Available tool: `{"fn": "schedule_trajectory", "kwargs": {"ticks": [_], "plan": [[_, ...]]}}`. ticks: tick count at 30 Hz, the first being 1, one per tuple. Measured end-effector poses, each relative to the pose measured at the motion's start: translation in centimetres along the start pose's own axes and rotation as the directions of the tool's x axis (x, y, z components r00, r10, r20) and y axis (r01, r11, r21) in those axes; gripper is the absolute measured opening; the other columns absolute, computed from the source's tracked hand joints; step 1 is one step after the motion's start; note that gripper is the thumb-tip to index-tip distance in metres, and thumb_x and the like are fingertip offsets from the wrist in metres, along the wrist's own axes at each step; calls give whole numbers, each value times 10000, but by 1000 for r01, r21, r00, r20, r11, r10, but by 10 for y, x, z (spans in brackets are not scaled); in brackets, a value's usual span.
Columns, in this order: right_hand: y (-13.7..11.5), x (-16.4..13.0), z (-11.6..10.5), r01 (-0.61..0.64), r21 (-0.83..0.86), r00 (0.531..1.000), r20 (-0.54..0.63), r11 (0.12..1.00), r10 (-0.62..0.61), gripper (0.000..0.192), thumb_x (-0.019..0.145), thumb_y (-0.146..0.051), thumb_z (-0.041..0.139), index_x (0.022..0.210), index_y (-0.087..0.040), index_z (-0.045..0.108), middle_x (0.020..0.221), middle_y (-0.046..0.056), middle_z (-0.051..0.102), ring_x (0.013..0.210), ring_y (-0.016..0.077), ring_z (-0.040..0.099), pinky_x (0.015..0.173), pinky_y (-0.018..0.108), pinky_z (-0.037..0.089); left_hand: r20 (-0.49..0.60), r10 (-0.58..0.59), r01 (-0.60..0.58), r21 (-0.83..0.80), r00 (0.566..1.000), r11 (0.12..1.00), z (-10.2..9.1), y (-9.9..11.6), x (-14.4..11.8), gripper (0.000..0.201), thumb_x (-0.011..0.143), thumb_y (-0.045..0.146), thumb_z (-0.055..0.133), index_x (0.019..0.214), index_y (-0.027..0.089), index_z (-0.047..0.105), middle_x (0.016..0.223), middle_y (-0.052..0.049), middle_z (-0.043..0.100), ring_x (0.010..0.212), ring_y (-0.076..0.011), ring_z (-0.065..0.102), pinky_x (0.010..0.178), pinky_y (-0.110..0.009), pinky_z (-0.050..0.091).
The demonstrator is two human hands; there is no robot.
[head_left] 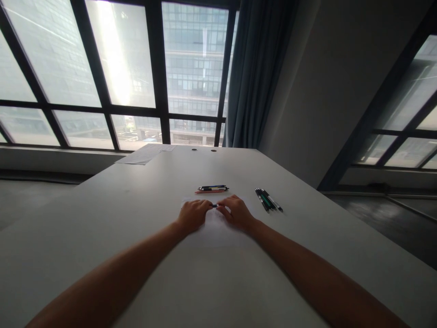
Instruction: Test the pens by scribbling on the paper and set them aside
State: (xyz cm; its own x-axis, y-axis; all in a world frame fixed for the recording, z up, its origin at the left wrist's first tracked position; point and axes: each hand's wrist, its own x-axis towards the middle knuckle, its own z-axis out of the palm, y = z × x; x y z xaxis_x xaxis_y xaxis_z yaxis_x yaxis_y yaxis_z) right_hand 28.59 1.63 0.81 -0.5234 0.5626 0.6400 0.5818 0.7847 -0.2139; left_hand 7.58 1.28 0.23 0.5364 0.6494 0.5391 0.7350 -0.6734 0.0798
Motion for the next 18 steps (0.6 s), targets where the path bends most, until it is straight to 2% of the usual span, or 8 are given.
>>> {"fn": "schedule_trajectory", "kwargs": {"ticks": [2, 6, 10, 13, 18], "plan": [[0, 0, 0, -4, 9, 999, -35, 1000, 4, 225, 912, -386, 570, 1015, -192, 623, 838, 64, 709, 782, 209, 641, 784, 363, 441, -1, -12, 12, 6, 1000, 1000, 0, 0, 0, 210, 975, 250, 431, 990, 187, 631, 911, -48, 740, 851, -181, 695, 745, -281, 513], [0, -1, 0, -11, -30, 1000, 3, 999, 11, 232, 961, -345, 472, 878, -192, 625, 776, 66, 687, 737, 205, 616, 751, 356, 431, 3, -4, 4, 20, 1000, 1000, -1, 1, -1, 210, 978, 262, 434, 1004, 193, 631, 927, -40, 741, 850, -183, 696, 719, -273, 504], [-1, -1, -1, 9, -25, 1000, 5, 1000, -9, 204, 942, -356, 509, 953, -180, 612, 806, 65, 687, 760, 206, 617, 774, 352, 423, 13, -7, 6, 23, 1000, 1000, -3, 2, 0, 203, 978, 259, 440, 1004, 193, 629, 935, -37, 740, 865, -187, 694, 716, -273, 503], [-3, 0, -2, 14, -40, 1000, 8, 999, -13, 234, 968, -352, 453, 886, -190, 601, 771, 57, 675, 732, 198, 612, 769, 349, 413, 21, -3, 3, 17, 1000, 1000, -3, 3, 0, 205, 979, 264, 439, 1013, 194, 629, 936, -44, 737, 872, -185, 690, 724, -271, 504], [-3, 0, -3, 9, -51, 1000, 9, 999, -9, 239, 959, -375, 466, 888, -190, 601, 773, 56, 677, 726, 198, 615, 756, 350, 409, 15, -16, 16, 12, 1000, 1000, -3, 2, 0, 209, 978, 268, 436, 1013, 197, 630, 940, -47, 739, 858, -181, 691, 722, -271, 503]]}}
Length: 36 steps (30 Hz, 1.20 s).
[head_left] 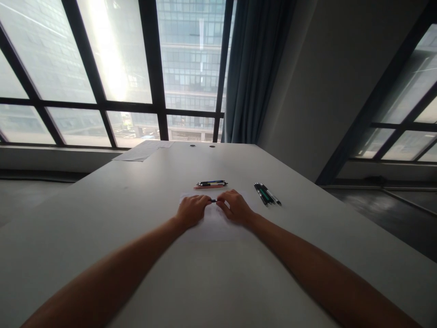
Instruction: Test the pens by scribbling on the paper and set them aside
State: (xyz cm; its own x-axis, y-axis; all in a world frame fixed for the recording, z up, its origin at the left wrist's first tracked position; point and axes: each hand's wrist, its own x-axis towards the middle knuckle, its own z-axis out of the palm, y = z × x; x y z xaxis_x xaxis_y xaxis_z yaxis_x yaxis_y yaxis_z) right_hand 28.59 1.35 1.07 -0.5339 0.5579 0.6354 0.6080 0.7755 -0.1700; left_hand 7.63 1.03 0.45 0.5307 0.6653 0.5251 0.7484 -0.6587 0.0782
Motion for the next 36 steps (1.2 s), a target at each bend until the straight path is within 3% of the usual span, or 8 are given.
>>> {"fn": "schedule_trajectory", "kwargs": {"ticks": [14, 20, 23, 26, 28, 29, 32, 36], "plan": [[3, 1, 4, 61, -45, 998, 25, 997, -60, 387, 1005, -407, 342, 827, -180, 600, 756, 65, 661, 706, 191, 570, 730, 339, 362, 17, 25, -25, 0, 1000, 1000, 1, 0, 0, 239, 991, 292, 420, 1018, 195, 637, 930, -51, 733, 877, -178, 682, 738, -268, 492], [5, 2, 7, -7, -26, 1000, 1, 1000, 7, 409, 998, -408, 344, 758, -190, 594, 701, 46, 635, 677, 181, 550, 726, 329, 360, -19, 40, -41, -1, 999, 999, -2, 1, 1, 277, 1000, 336, 407, 1084, 210, 639, 978, -47, 731, 907, -179, 669, 762, -273, 495], [14, 0, 6, -130, 14, 987, -98, 991, 131, 385, 988, -385, 360, 729, -200, 577, 684, 34, 625, 671, 184, 551, 717, 328, 373, -51, -28, 29, 11, 998, 1000, -2, 1, 1, 264, 986, 331, 439, 1150, 211, 608, 1035, -62, 721, 958, -197, 661, 793, -295, 500], [25, -2, 0, -289, 39, 910, -299, 957, 287, 301, 969, -392, 405, 824, -207, 595, 766, 45, 643, 735, 203, 567, 743, 345, 401, -31, -136, 137, 29, 990, 990, -1, 0, 2, 216, 966, 270, 461, 1103, 201, 612, 1019, -75, 721, 932, -210, 672, 789, -312, 505], [25, -2, -6, -305, -37, 873, -410, 951, 264, 247, 949, -393, 455, 1003, -200, 598, 952, 89, 655, 900, 245, 574, 843, 399, 401, -8, -183, 183, 25, 983, 983, 0, 0, 2, 187, 954, 260, 472, 1041, 204, 627, 980, -66, 729, 895, -210, 681, 774, -310, 507], [22, -1, -8, -265, -99, 888, -412, 959, 204, 262, 941, -384, 474, 1088, -196, 582, 1046, 110, 642, 991, 266, 557, 905, 434, 380, -4, -193, 193, 18, 981, 981, 0, 0, 2, 183, 950, 270, 477, 1021, 207, 633, 965, -59, 733, 882, -208, 685, 769, -306, 507], [6, 4, -8, -10, -214, 984, -178, 977, -29, 316, 943, -318, 480, 1232, -204, 534, 1191, 122, 609, 1149, 286, 507, 1036, 488, 291, -26, -167, 166, -14, 986, 986, 0, 2, 2, 208, 950, 315, 480, 1020, 213, 647, 946, -49, 739, 863, -201, 691, 768, -295, 505], [-7, 8, 2, 134, -197, 991, 31, 971, -131, 350, 950, -172, 400, 1277, -195, 521, 1096, 118, 636, 1062, 255, 537, 982, 436, 356, -51, -63, 60, -68, 997, 996, -3, 4, 1, 272, 943, 392, 501, 1066, 208, 658, 919, -56, 740, 847, -199, 688, 787, -302, 507]]}}
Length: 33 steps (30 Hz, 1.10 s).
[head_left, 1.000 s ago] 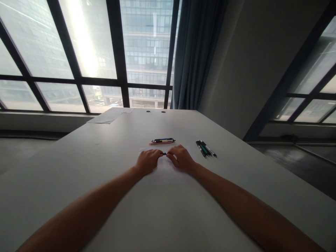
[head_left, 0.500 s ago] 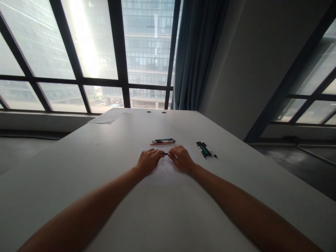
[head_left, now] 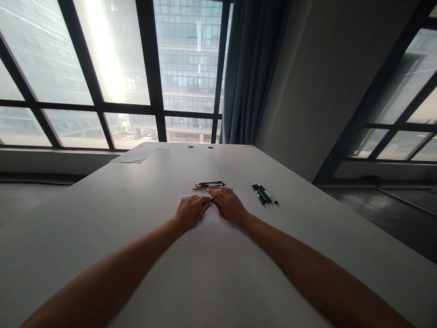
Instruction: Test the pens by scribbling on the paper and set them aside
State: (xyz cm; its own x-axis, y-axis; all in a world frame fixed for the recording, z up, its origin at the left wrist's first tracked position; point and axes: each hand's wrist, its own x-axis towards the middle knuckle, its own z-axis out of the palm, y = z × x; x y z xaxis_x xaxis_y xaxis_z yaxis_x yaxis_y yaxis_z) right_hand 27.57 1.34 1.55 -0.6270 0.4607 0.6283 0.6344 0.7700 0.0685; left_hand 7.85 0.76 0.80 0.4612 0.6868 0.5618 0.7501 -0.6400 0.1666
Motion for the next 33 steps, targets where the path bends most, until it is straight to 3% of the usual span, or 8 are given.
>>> {"fn": "schedule_trajectory", "kwargs": {"ticks": [3, 6, 9, 12, 18, 25, 33], "plan": [[6, -4, 1, -68, -16, 998, 7, 998, 68, 300, 950, -174, 386, 1183, -173, 574, 1006, 124, 620, 950, 255, 530, 835, 404, 393, -2, -40, 40, -24, 999, 999, -1, 0, 0, 293, 922, 407, 532, 1097, 203, 649, 891, -51, 735, 877, -206, 680, 804, -320, 520], [15, -10, -5, -138, -70, 990, -43, 988, 136, 297, 929, -443, 495, 911, -171, 614, 904, 111, 594, 866, 255, 511, 774, 402, 358, 22, -81, 82, -16, 996, 997, -1, 0, 0, 261, 915, 318, 522, 1119, 204, 639, 979, -53, 729, 1000, -214, 647, 857, -343, 526], [15, -10, -8, -116, -92, 992, -53, 989, 111, 484, 827, -648, 554, 656, -197, 525, 758, 71, 553, 782, 229, 490, 751, 392, 331, 76, -56, 55, 17, 996, 998, 2, 0, 0, 209, 906, 269, 507, 991, 205, 687, 1023, -56, 722, 1017, -221, 628, 878, -351, 525], [7, -6, -7, -45, -92, 998, -38, 995, 41, 495, 787, -642, 582, 577, -207, 476, 679, 47, 519, 745, 215, 474, 740, 383, 319, 95, -47, 43, 51, 994, 998, 2, 1, 0, 234, 916, 253, 480, 887, 203, 707, 989, -57, 726, 994, -217, 629, 878, -341, 524], [0, -3, -6, 24, -40, 999, -26, 999, -25, 293, 772, -488, 588, 699, -209, 539, 672, 26, 535, 713, 205, 482, 747, 370, 314, 108, -108, 94, 126, 988, 988, 2, 1, 0, 286, 942, 261, 434, 919, 185, 709, 1022, -73, 718, 1011, -240, 621, 876, -374, 521], [1, -6, -6, 82, 10, 994, -74, 997, -81, 445, 822, -626, 544, 849, -183, 580, 802, 62, 575, 747, 207, 518, 748, 361, 343, 122, -114, 99, 127, 986, 987, 1, 1, 1, 257, 932, 244, 454, 929, 193, 706, 1030, -77, 711, 1029, -240, 610, 884, -385, 513], [1, -5, -4, 87, -1, 991, -100, 996, -86, 419, 828, -595, 545, 836, -177, 571, 794, 56, 568, 728, 199, 514, 740, 348, 341, 150, -131, 111, 138, 980, 984, -2, 3, 1, 268, 929, 251, 449, 947, 194, 711, 1045, -71, 705, 1040, -240, 600, 906, -379, 501]]}}
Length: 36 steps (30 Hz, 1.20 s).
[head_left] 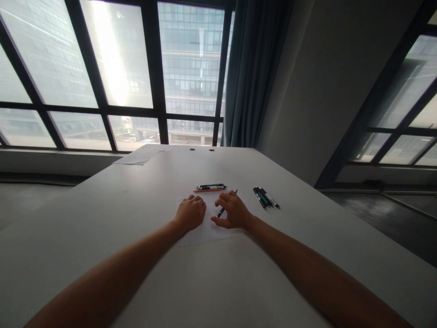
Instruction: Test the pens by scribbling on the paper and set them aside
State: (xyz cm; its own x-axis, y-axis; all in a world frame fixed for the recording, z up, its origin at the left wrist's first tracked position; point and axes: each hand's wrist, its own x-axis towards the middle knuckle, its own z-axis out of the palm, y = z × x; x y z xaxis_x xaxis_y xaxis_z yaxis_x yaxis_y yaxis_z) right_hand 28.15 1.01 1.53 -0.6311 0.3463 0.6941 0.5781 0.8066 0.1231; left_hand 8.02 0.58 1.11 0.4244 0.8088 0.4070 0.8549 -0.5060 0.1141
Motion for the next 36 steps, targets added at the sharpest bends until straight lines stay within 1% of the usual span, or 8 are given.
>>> {"fn": "schedule_trajectory", "kwargs": {"ticks": [12, 17, 19, 21, 23, 27, 32, 36], "plan": [[5, 4, -5, -38, 8, 999, 31, 999, 38, 487, 818, -647, 580, 699, -175, 574, 803, 75, 592, 750, 192, 519, 725, 334, 373, 16, -21, 21, -10, 1000, 1000, 0, -1, 2, 297, 930, 273, 438, 955, 196, 723, 1069, -68, 706, 1046, -244, 598, 911, -382, 499], [16, 10, -22, -289, 23, 957, -21, 957, 289, 548, 993, -490, 305, 648, -175, 594, 802, 96, 643, 784, 194, 564, 777, 350, 409, 22, 1, 1, -71, 1000, 997, 4, -8, 3, 280, 902, 284, 476, 961, 220, 742, 1094, -37, 712, 1048, -243, 598, 924, -380, 502], [22, 11, -27, -507, 125, 859, -11, 853, 512, 620, 976, -578, 252, 716, -171, 641, 726, 89, 649, 725, 194, 597, 713, 328, 443, 20, 6, -4, -81, 1000, 997, 5, -10, 3, 275, 891, 282, 488, 976, 219, 742, 1101, -34, 711, 1052, -247, 597, 924, -389, 503], [29, 10, -26, -684, 316, 715, 108, 658, 691, 697, 926, -692, 244, 768, -159, 665, 595, 63, 612, 599, 175, 602, 599, 289, 464, 18, 5, -3, -81, 1000, 997, 6, -10, 3, 277, 887, 284, 491, 985, 213, 740, 1105, -38, 709, 1059, -255, 594, 923, -404, 504], [34, 8, -21, -740, 497, 633, 287, 453, 719, 696, 845, -769, 359, 822, -146, 670, 599, 51, 624, 552, 159, 609, 525, 259, 482, 18, 2, 0, -79, 1000, 997, 6, -10, 3, 278, 887, 282, 491, 987, 209, 740, 1106, -42, 708, 1064, -261, 592, 925, -414, 504], [39, 3, -9, -749, 591, 609, 439, 299, 661, 505, 651, -625, 742, 794, -156, 625, 598, 6, 625, 512, 125, 591, 460, 223, 491, 18, 2, 0, -81, 1000, 997, 6, -10, 3, 276, 887, 272, 489, 988, 207, 738, 1108, -50, 707, 1066, -255, 592, 937, -405, 499], [40, -5, -4, -748, 652, 577, 544, 127, 609, 379, 729, -501, 701, 867, -158, 621, 707, 36, 672, 559, 140, 632, 459, 234, 514, 13, 2, -1, -70, 1000, 998, 6, -10, 1, 274, 888, 269, 483, 982, 213, 734, 1102, -47, 707, 1063, -243, 594, 933, -386, 499], [41, -10, -3, -797, 572, 561, 580, 195, 591, 266, 678, -378, 729, 739, -145, 619, 644, 27, 659, 493, 108, 579, 424, 199, 458, 16, 0, 1, -60, 1000, 998, 5, -9, 2, 282, 891, 275, 475, 990, 215, 732, 1106, -47, 704, 1065, -243, 592, 925, -382, 503]]}}
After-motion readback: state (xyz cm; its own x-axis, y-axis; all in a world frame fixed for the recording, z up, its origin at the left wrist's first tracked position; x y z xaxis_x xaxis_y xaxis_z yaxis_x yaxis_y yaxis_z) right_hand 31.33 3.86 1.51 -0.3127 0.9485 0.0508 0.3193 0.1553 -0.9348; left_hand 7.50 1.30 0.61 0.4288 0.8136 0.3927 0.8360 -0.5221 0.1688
